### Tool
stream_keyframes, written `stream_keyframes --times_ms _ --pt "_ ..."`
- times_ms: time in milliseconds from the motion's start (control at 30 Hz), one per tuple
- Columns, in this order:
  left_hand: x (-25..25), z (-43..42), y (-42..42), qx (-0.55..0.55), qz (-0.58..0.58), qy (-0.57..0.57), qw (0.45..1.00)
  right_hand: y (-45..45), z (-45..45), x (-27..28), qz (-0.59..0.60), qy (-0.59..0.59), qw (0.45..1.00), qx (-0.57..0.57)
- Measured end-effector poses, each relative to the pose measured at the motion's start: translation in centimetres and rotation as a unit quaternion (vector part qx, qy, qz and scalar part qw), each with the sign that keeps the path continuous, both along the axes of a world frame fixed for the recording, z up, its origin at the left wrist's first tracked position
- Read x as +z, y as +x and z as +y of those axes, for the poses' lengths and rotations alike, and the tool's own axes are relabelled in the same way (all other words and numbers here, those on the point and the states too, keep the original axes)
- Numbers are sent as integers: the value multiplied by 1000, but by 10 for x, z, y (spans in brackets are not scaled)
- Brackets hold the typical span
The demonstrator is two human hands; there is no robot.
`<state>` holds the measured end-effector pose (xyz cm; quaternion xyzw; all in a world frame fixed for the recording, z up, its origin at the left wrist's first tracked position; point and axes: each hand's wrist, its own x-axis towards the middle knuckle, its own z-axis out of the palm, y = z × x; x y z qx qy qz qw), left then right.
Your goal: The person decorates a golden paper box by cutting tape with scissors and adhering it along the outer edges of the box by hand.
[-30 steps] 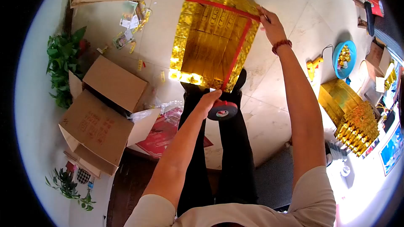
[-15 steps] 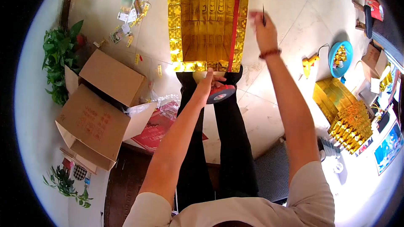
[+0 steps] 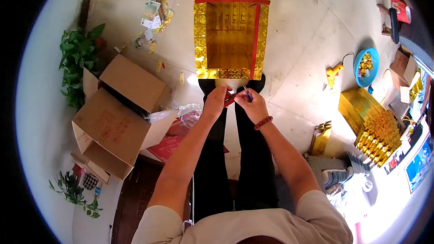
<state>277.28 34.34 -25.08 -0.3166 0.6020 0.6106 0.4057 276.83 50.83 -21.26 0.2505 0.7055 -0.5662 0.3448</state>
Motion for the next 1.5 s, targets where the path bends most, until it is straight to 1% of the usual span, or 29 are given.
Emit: stream_keyframes --times_ms 33,100,167,233,300,367,400,433,500,533,600,633,700,733,767,800,833,867,900,967,1000,1033,1133,1267,1333,1367,1400,1467,1500 --pt "3 -1 0 -21 26 -12 999 -1 0 2 -8 -3 1000 4" --pt "9 -3 0 -35 35 -30 998 0 -1 2 -5 -9 1000 14" --pt "19 -7 -2 -27 -46 31 998 0 -2 5 -2 -14 1000 25" --pt "36 -9 -4 -51 -25 20 998 0 -6 10 41 -7 998 39" --pt "48 -14 -4 -77 -6 11 997 -1 -9 18 45 -21 998 38" --pt "52 -20 -3 -79 -60 48 994 0 -13 21 56 -1 997 52" --pt "56 -21 1 -90 -20 26 995 0 -13 20 52 -13 997 52" --pt "60 -24 1 -88 -16 26 996 -1 -13 20 56 -14 997 55" --pt "67 -35 0 -170 -48 39 984 -4 -13 17 32 -17 998 49" --pt "74 -37 -4 -132 -71 104 983 -6 -13 17 34 -17 998 53" --pt "80 -42 -3 -146 -58 111 981 -12 -14 14 101 8 991 90" --pt "81 -45 0 -162 -48 116 979 -16 -15 13 101 8 990 97" --pt "72 -49 13 -150 -37 115 981 -25 -18 9 83 -7 985 149" --pt "71 -48 15 -117 -33 93 988 -28 -21 5 109 18 972 207" --pt "70 -46 17 -84 -29 70 994 -28 -25 4 108 20 971 213" --pt "68 -43 19 -78 -29 73 994 -27 -29 2 130 61 962 234" --pt "74 -37 14 -96 -3 -26 995 -28 -33 3 153 102 949 255" --pt "76 -33 13 -112 20 -126 986 -29 -35 1 152 103 947 263" --pt "71 -31 17 -103 18 -124 987 -33 -38 -1 141 103 950 257" --pt "64 -27 21 -35 88 -182 979 -40 -43 -4 130 105 951 260" --pt "62 -31 24 -72 111 -203 970 -42 -45 -5 141 94 954 249" --pt "63 -33 22 -64 109 -201 971 -45 -49 -4 152 82 956 238" --pt "70 -37 24 -119 238 -329 906 -49 -62 6 187 113 935 281" --pt "75 -32 26 -84 221 -361 902 -52 -77 12 227 151 906 322" --pt "76 -32 26 -35 203 -341 917 -54 -80 15 235 148 904 325" --pt "73 -33 27 -33 202 -341 918 -55 -80 15 243 144 903 324" --pt "70 -35 29 -8 202 -311 928 -55 -80 13 242 144 903 326" --pt "71 -41 29 17 203 -280 938 -58 -80 9 226 78 938 251" --pt "73 -43 29 15 234 -285 929 -59 -79 8 225 81 938 250"
